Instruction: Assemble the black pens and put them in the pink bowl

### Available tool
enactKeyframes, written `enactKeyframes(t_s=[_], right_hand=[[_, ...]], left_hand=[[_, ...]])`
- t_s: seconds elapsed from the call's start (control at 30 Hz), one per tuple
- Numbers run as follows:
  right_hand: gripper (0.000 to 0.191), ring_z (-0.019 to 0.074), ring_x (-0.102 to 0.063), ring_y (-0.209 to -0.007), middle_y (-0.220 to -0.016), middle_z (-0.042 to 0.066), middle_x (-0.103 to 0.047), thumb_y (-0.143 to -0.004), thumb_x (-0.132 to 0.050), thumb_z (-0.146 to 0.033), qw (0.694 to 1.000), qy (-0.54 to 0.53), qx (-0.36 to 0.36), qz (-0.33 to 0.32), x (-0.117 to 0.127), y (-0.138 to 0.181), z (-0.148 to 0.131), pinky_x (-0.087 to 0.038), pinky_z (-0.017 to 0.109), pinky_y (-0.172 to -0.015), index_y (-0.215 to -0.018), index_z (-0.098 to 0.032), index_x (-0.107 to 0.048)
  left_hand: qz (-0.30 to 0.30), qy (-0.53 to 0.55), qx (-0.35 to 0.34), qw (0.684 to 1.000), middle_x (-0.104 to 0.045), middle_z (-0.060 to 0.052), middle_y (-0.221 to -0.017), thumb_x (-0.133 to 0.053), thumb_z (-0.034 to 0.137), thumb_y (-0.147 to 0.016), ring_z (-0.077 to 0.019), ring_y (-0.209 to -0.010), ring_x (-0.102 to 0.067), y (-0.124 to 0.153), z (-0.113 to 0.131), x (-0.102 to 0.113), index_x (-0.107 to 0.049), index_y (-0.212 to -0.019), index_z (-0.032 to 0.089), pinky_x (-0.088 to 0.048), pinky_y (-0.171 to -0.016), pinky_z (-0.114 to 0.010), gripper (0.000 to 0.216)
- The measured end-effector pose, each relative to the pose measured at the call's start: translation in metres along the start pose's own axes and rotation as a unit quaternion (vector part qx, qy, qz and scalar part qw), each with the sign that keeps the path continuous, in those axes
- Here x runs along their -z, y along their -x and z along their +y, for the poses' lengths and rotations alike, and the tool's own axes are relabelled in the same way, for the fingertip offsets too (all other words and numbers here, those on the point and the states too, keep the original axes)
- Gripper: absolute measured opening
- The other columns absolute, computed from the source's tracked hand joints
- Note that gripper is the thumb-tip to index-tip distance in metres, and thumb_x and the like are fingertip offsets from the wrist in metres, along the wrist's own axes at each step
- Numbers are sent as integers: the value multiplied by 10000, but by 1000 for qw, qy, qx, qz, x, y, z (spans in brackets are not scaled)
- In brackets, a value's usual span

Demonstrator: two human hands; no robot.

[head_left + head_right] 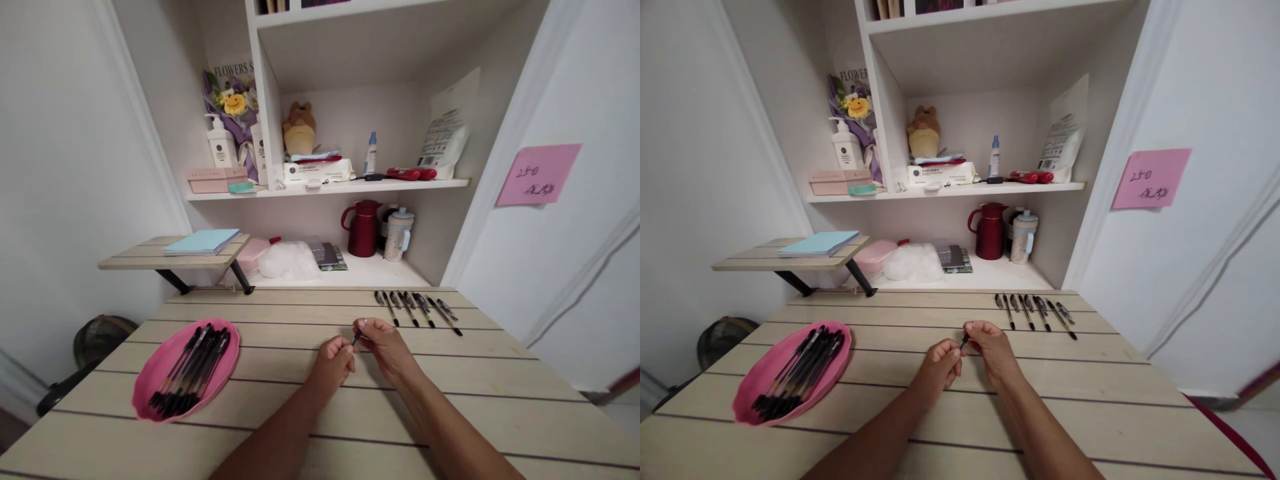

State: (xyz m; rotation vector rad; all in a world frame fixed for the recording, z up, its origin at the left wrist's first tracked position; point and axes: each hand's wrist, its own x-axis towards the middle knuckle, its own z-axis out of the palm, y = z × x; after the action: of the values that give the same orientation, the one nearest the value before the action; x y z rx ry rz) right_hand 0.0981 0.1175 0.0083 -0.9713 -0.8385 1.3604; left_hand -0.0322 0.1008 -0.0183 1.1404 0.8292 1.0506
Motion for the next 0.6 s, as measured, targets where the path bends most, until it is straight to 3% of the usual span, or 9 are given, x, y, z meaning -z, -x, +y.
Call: enactKeyframes(t_s=[0.07, 0.2, 0.33, 0.5, 0.6], right_hand=[[294, 152, -555, -652, -703, 30, -640, -532, -770, -402, 1000, 12, -2, 5, -1, 0, 0, -432, 265, -583, -683, -184, -642], [366, 193, -583, -787, -877, 67, -662, -571, -738, -430, 998, -19, -19, -56, 0, 1, -1, -449, 291, -631, -849, -204, -666], [270, 157, -556, -671, -696, 32, -636, -521, -778, -380, 1000, 0, 5, -3, 1, -1, 0, -435, 274, -608, -640, -185, -635], [316, 186, -575, -777, -880, 63, -655, -565, -751, -398, 997, -36, -25, -66, 2, -1, -1, -453, 300, -646, -793, -200, -660], [267, 158, -563, -701, -758, 37, -643, -525, -782, -358, 999, -33, -4, -39, 3, -2, 0, -448, 280, -632, -677, -189, -642]], left_hand=[[4, 5, 5, 1000, -479, 64, -441, -589, 479, -659, -7, -273, -221, -1, -1, 0, -513, -737, 154, -94, -331, -171, 343], [-5, 15, 7, 1000, -484, 63, -447, -592, 484, -656, -6, -271, -221, -1, -1, 1, -508, -741, 157, -92, -330, -169, 348], [-5, 5, -2, 1000, -483, 60, -443, -581, 463, -677, -8, -267, -233, -1, -1, 1, -512, -736, 153, -96, -327, -171, 323], [-2, 10, 4, 1000, -483, 62, -453, -582, 478, -677, -8, -271, -232, -1, -1, 1, -507, -747, 154, -99, -325, -171, 340], [2, 4, 2, 1000, -485, 60, -459, -575, 480, -684, -7, -274, -230, -1, -2, 2, -513, -759, 151, -98, -325, -170, 343]])
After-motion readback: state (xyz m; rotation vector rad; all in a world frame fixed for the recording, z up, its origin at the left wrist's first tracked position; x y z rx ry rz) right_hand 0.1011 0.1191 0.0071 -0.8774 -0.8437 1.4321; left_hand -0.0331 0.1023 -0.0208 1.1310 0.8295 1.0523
